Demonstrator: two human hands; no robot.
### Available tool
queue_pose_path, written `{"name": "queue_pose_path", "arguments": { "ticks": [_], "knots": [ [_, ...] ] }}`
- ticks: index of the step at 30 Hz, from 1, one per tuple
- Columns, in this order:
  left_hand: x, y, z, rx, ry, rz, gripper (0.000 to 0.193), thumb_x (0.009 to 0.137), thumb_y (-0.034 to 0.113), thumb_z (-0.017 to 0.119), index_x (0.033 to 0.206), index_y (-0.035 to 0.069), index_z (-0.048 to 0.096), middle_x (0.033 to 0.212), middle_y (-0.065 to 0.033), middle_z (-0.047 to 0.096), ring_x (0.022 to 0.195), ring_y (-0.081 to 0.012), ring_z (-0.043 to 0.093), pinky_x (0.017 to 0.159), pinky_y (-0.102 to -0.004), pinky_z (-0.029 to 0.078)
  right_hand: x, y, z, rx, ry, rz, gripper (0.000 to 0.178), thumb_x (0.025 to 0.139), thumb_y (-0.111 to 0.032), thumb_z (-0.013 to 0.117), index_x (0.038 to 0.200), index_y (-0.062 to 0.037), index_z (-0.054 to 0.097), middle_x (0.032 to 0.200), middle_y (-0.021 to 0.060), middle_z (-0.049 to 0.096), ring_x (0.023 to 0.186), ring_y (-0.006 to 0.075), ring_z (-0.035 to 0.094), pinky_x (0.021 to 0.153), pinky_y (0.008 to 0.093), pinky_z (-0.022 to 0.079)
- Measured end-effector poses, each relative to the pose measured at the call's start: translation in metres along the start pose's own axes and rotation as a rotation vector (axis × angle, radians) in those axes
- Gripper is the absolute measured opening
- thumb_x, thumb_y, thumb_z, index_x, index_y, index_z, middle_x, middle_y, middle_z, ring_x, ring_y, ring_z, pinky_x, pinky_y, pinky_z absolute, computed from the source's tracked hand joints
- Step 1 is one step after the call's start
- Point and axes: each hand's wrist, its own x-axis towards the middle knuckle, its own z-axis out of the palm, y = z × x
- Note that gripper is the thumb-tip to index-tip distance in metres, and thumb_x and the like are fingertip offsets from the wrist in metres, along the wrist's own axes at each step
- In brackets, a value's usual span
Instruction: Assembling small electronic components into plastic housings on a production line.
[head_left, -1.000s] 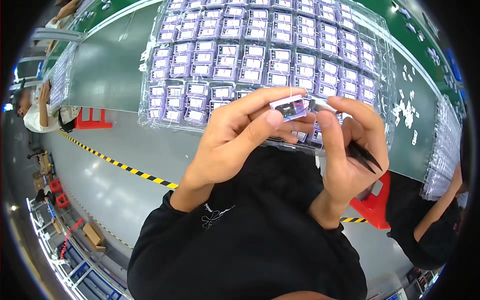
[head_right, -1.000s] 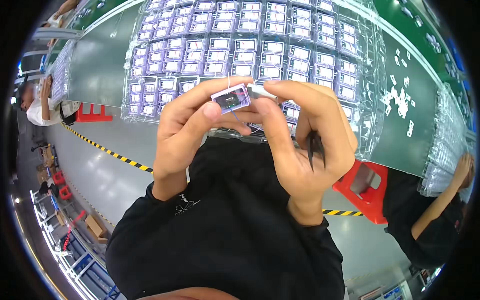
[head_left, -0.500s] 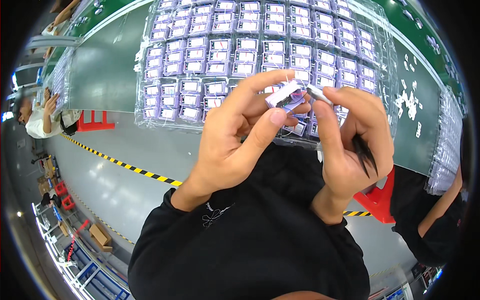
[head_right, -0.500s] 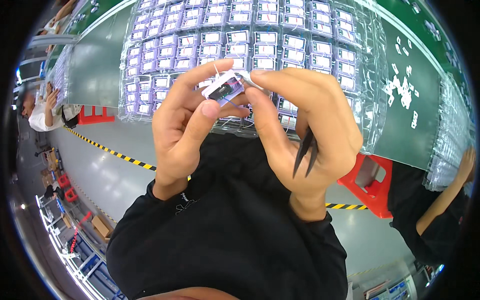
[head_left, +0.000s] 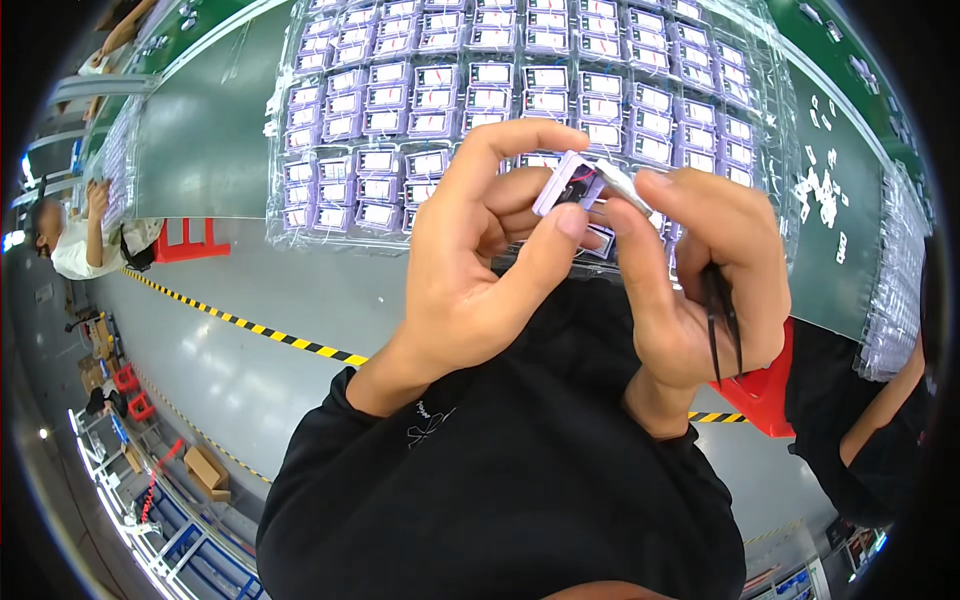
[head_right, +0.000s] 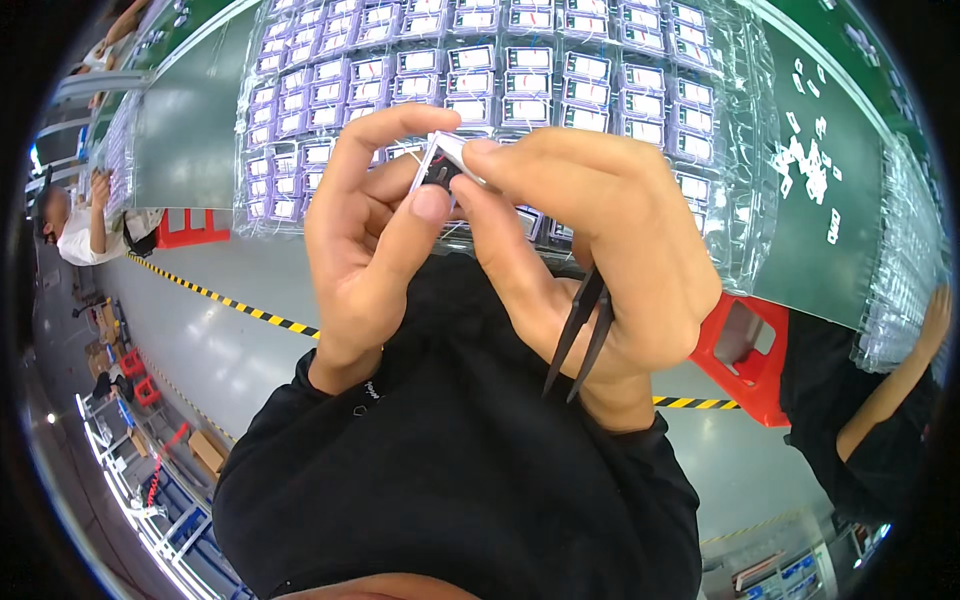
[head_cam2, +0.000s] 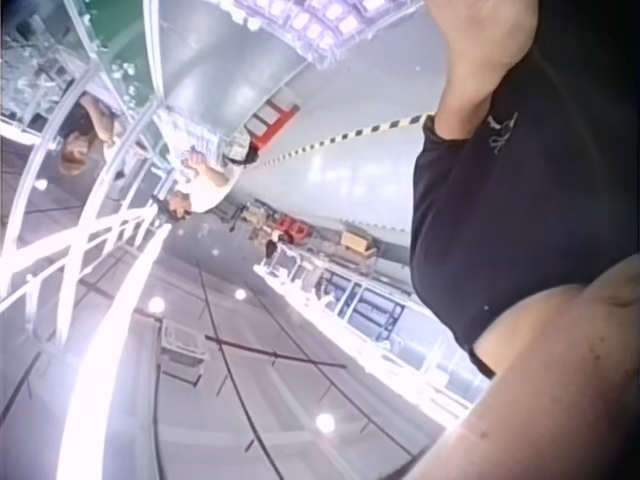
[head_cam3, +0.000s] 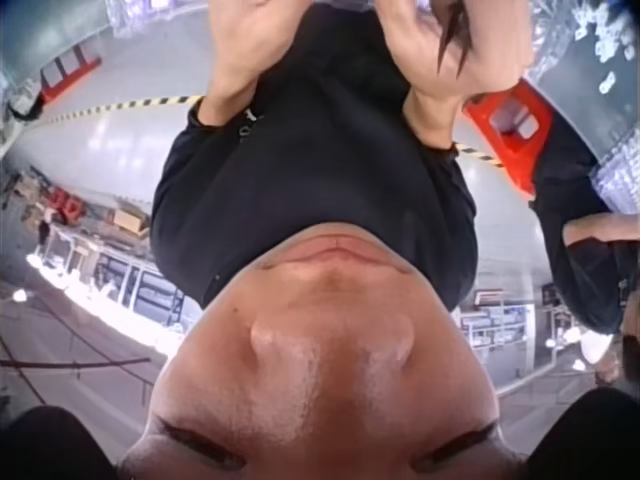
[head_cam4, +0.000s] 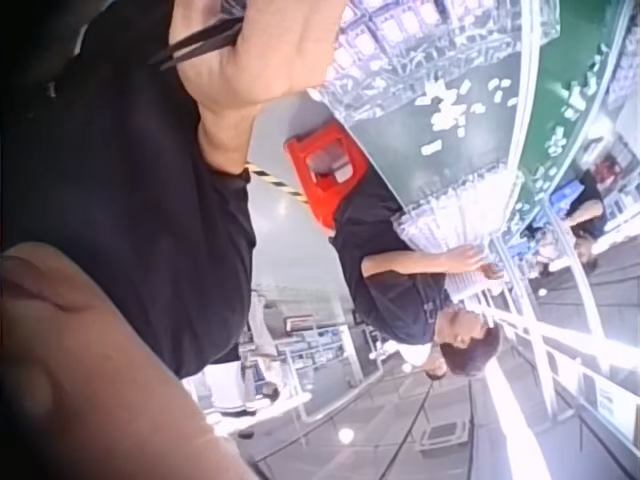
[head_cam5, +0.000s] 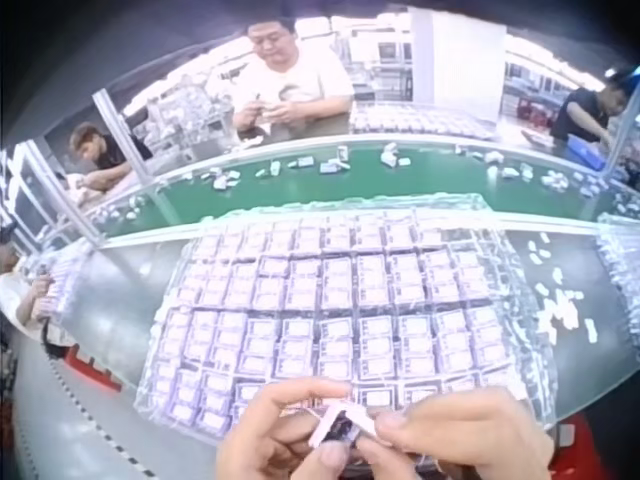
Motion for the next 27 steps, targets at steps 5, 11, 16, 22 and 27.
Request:
{"name": "queue_pose_path", "arguments": {
  "ticks": [5,11,16,22,27],
  "knots": [
    [0.0,-0.004,0.008,-0.005,0.046,0.081,0.031,0.096,0.005,0.056,0.124,-0.004,0.046,0.094,-0.0128,0.068,0.083,-0.0112,0.067,0.073,-0.0227,0.055,-0.003,-0.01,-0.004,-0.01,-0.013,0.027,0.03,0.07,0.009,0.079,0.097,0.0023,0.068,0.089,0.0106,0.066,0.051,0.0011,0.03,0.047,0.0182,0.022],
    [0.001,-0.002,0.007,0.297,0.142,0.126,0.025,0.098,0.007,0.055,0.121,-0.003,0.051,0.079,-0.0026,0.064,0.064,0.0016,0.048,0.055,-0.0131,0.031,-0.001,-0.008,-0.007,0.012,-0.089,0.039,0.034,0.068,0.013,0.078,0.098,0.0008,0.068,0.093,0.0126,0.066,0.054,0.0029,0.044,0.048,0.017,0.032],
    [0.007,-0.026,0.007,0.377,0.204,0.448,0.021,0.097,0.001,0.049,0.117,-0.006,0.046,0.086,-0.0176,0.068,0.071,-0.0148,0.066,0.066,-0.0236,0.054,-0.006,-0.006,-0.008,0.102,-0.115,-0.016,0.033,0.068,0.011,0.08,0.097,0.0017,0.068,0.092,0.0149,0.066,0.075,0.0172,0.066,0.061,0.0218,0.051],
    [0.001,-0.03,0.001,0.483,0.195,0.51,0.02,0.094,-0.006,0.049,0.113,-0.008,0.043,0.09,-0.0245,0.067,0.077,-0.0252,0.07,0.072,-0.0333,0.06,-0.008,-0.012,-0.019,0.106,-0.251,0.028,0.025,0.073,0.011,0.074,0.096,0.0027,0.071,0.09,0.0162,0.066,0.069,0.0171,0.066,0.059,0.0228,0.054],
    [-0.002,-0.034,0.002,0.506,0.2,0.565,0.022,0.094,-0.007,0.048,0.114,-0.008,0.041,0.089,-0.0264,0.066,0.076,-0.0267,0.07,0.072,-0.0346,0.06,-0.006,-0.023,-0.02,0.116,-0.254,0.101,0.024,0.075,0.013,0.071,0.097,0.0033,0.071,0.09,0.0161,0.066,0.07,0.0172,0.067,0.06,0.022,0.056]
  ]
}}
